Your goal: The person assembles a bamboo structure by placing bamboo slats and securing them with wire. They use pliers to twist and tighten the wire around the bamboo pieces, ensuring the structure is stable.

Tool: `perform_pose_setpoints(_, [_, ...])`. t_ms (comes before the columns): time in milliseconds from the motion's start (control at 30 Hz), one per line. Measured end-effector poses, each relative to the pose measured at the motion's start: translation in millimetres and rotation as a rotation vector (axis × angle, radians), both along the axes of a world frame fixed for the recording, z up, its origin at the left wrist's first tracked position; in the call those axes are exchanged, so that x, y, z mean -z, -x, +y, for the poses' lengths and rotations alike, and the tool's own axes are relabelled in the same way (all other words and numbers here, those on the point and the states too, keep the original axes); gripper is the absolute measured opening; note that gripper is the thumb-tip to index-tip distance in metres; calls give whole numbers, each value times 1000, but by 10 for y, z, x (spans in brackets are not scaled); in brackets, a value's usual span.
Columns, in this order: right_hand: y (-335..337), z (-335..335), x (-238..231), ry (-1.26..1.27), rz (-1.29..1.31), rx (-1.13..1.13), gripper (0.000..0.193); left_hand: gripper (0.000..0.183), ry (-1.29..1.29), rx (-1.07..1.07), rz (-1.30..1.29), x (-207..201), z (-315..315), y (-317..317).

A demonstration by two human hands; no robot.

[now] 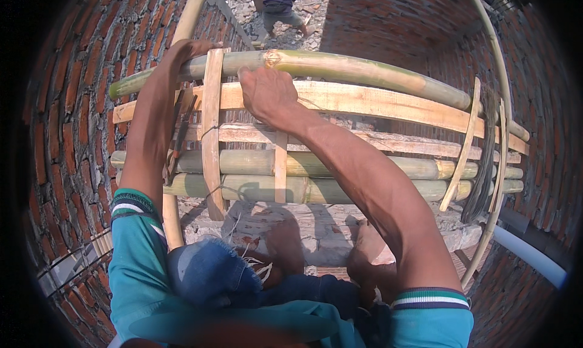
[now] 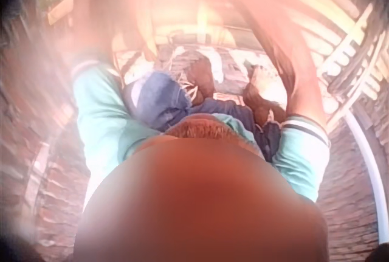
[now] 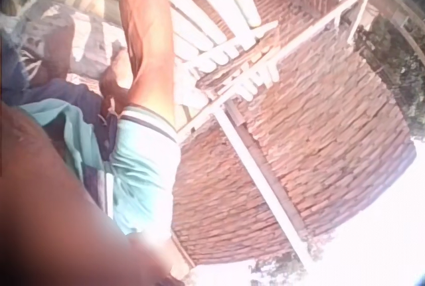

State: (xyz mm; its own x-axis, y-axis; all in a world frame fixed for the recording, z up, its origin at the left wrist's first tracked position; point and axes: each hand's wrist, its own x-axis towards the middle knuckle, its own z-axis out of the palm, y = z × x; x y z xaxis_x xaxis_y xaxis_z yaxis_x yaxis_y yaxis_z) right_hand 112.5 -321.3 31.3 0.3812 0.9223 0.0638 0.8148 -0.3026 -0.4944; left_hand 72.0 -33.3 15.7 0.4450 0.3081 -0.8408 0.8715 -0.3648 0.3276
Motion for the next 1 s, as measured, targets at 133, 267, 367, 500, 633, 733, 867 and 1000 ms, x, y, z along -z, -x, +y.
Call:
perform_pose_setpoints(133, [1,24,72,-46,33,30,19,34,59,-10,-15,239,209,-49])
perform_pose_setpoints(267, [-33,31,50,-9,64,43,19,30,105,-19,-54,418,344,-116])
perform_pose_setpoints(367, [4,2,74,-18,67,49,19,28,151,-30,-93,593,479,-152])
perform_pose_setpoints(500, [-9,-5,116,-96,73,33,17,25,242,-31,-201,877,687,-181])
perform_pose_setpoints(633, [-35,-2,125,-48,70,26,14,24,296,-52,-440,876,789,-154])
perform_pose_setpoints(733, [-45,8,129,-67,54,1,18,26,124,-192,-599,651,644,-7])
perform_pose_setpoints(867, [-64,35,174,10,14,3,20,41,-270,-17,-620,301,226,220])
perform_pose_setpoints(1000, [-95,104,191,64,14,-12,20,65,-538,-98,-686,63,-103,270])
